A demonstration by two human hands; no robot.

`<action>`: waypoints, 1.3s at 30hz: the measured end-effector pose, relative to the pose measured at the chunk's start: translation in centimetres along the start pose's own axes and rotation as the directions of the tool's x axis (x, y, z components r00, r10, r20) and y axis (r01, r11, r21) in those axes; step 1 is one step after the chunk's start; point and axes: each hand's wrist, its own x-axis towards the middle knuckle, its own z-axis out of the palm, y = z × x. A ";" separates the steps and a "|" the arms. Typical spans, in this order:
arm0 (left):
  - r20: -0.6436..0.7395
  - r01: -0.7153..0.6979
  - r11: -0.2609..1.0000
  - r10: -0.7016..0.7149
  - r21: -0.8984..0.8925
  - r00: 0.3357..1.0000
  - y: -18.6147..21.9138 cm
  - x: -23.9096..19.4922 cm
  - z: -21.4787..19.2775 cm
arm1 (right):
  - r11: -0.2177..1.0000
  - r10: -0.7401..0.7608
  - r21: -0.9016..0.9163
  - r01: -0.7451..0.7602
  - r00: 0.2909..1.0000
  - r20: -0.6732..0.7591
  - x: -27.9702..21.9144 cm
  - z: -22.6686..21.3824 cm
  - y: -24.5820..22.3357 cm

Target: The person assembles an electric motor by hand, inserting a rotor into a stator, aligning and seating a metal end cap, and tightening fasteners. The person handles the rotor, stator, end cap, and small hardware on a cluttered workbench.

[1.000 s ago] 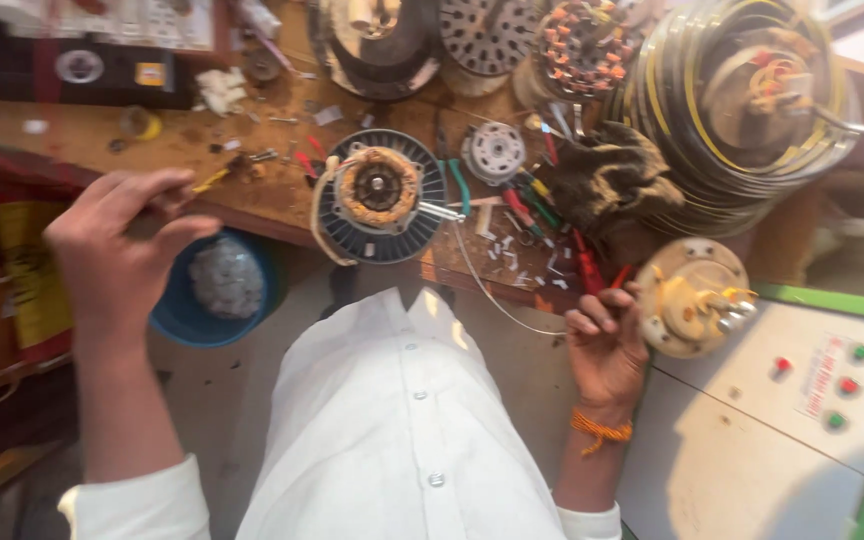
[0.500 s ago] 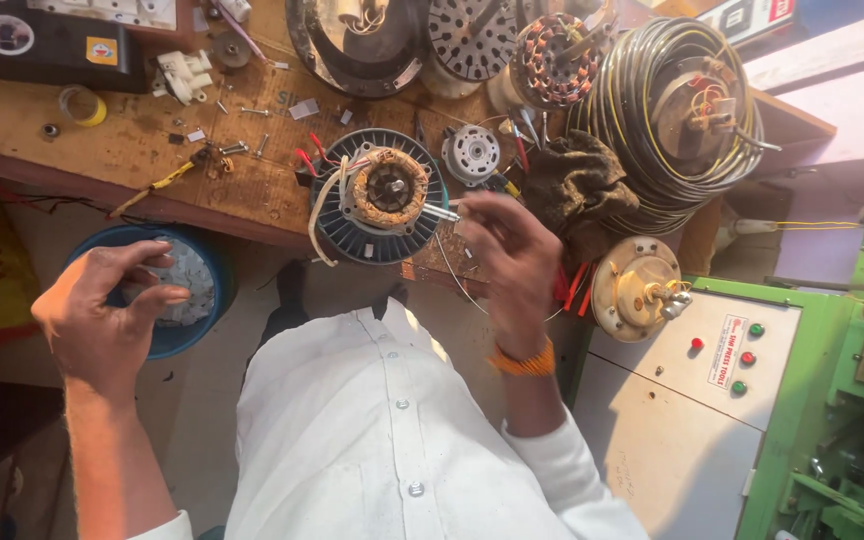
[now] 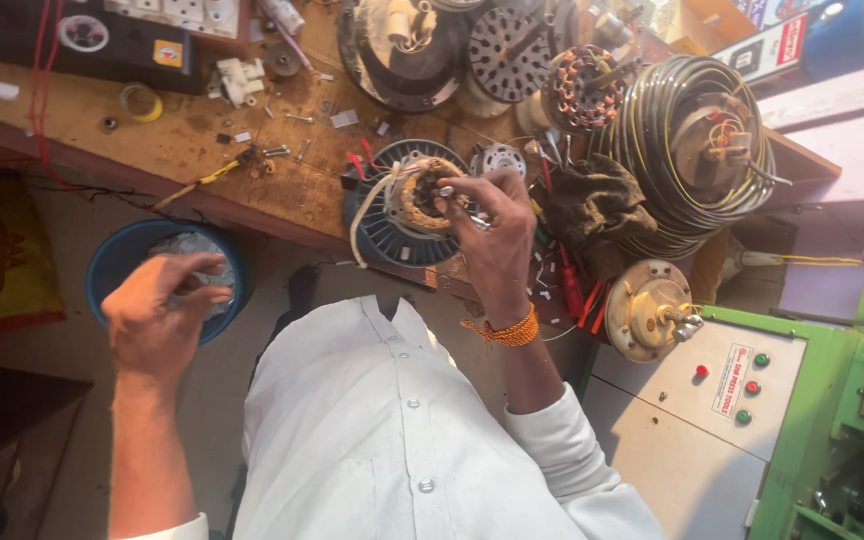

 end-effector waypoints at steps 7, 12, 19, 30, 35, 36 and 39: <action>0.033 -0.073 0.991 0.077 -0.110 0.997 0.4 -0.1 2.6 | 0.985 0.168 0.034 -0.170 0.984 0.053 0.1 -0.2 -0.1; 0.037 -0.114 0.978 0.122 -0.173 0.992 1.1 -0.2 3.9 | 0.970 0.210 0.122 -0.212 0.977 0.033 -0.4 0.4 0.6; 0.040 -0.120 0.969 0.132 -0.215 0.990 1.5 -0.9 4.9 | 0.972 0.210 0.106 -0.210 0.978 0.008 -1.0 1.1 0.3; 0.071 -0.060 0.975 0.077 -0.213 0.994 1.1 -1.9 5.0 | 0.947 0.321 0.050 -0.317 0.940 -0.119 0.5 -2.8 5.3; 0.093 0.016 0.987 0.000 -0.162 0.996 0.7 -2.8 4.3 | 0.947 0.076 -0.315 -0.066 0.997 0.022 3.0 -3.0 16.4; 0.103 0.020 0.988 -0.004 -0.155 0.995 0.7 -2.7 4.2 | 0.915 0.035 -0.404 -0.006 0.997 0.063 2.9 -2.3 18.4; 0.123 -0.002 0.992 0.018 -0.127 0.992 1.1 -2.4 4.1 | 0.899 0.202 -0.422 -0.121 0.967 0.153 2.6 0.3 23.2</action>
